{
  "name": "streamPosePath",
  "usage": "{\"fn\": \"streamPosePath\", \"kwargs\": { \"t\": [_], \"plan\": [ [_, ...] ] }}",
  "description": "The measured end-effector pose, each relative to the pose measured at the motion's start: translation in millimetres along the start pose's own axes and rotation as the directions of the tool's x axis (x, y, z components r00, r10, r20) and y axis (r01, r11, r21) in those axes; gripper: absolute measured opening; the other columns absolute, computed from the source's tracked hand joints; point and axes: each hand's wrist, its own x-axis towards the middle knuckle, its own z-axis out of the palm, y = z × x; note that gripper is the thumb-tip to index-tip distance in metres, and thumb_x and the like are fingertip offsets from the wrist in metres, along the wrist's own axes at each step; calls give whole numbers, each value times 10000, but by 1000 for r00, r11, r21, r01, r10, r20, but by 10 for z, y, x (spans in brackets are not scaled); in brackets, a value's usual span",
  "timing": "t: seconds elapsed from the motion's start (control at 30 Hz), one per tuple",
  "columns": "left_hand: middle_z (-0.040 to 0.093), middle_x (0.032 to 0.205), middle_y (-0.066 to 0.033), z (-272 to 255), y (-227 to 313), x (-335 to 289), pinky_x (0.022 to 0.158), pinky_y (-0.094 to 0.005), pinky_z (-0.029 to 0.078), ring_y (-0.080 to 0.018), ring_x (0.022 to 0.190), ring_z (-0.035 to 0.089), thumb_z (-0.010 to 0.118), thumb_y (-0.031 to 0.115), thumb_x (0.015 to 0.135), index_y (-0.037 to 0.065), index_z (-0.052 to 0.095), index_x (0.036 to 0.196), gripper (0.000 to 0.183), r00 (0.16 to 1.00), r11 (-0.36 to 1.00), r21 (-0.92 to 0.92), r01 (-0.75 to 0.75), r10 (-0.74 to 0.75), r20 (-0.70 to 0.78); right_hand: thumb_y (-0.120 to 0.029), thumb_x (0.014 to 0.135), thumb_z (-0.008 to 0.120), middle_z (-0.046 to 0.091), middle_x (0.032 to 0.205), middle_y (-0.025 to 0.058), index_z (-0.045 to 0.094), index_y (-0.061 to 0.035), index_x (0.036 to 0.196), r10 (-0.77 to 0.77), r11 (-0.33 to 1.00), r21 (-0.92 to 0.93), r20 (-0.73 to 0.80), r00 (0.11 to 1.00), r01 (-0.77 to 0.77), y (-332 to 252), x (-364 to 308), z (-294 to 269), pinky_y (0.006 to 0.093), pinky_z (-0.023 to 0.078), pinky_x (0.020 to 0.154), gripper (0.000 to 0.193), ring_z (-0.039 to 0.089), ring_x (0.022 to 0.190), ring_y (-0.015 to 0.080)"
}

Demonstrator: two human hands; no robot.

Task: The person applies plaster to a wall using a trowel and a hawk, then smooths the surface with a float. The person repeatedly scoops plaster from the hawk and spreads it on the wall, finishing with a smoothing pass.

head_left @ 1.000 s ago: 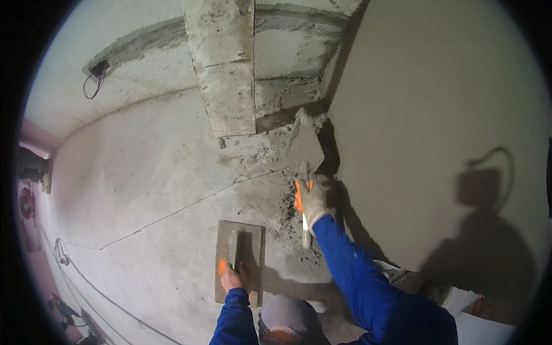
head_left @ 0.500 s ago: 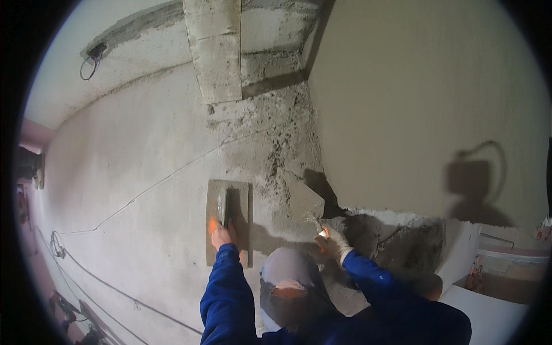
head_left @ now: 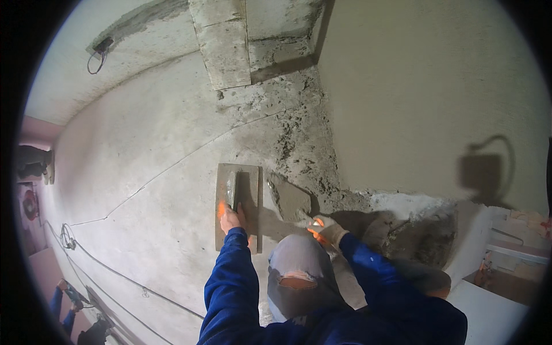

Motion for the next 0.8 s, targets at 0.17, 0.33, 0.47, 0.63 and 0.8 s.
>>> {"fn": "streamPosePath", "kwargs": {
  "t": [0.17,0.33,0.47,0.63,0.8],
  "plan": [
    [662,952,-278,-9,11,-23,812,-505,501,-443,908,637,583,450,882,-3,603,1061,487,1000,999,-51,-6,5,-19,-275,891,659,572,679,30,569,-121,975,-216,975,-45,35,976,217,-717,196,123,272,409,423,197,515,499,111],
    [665,941,-275,-5,27,-16,800,-502,505,-443,906,639,587,444,880,5,599,1073,479,999,1000,-17,-8,7,-31,-321,856,684,617,705,44,595,-131,906,-233,963,115,-97,968,244,-1286,379,285,301,469,414,216,577,507,144],
    [660,945,-285,1,51,-32,804,-507,501,-453,917,632,590,448,878,-10,591,1078,500,999,1000,15,9,-9,-45,-328,871,667,632,734,38,600,-159,929,-202,900,341,-224,954,270,-1473,495,294,311,477,421,191,585,518,147],
    [664,874,-280,-18,74,-56,756,-507,509,-446,853,646,575,467,882,-5,589,999,486,997,999,47,-23,26,-76,-326,913,616,636,763,42,623,-152,1031,-197,856,406,-318,927,321,-1582,586,110,299,495,457,211,575,552,137],
    [664,850,-280,-19,85,-56,737,-507,512,-448,836,648,575,464,882,-13,589,982,488,996,997,64,-33,38,-83,-314,925,584,652,759,46,633,-173,1028,-170,884,351,-376,911,310,-1592,696,-117,322,497,440,182,597,536,161]
  ]
}}
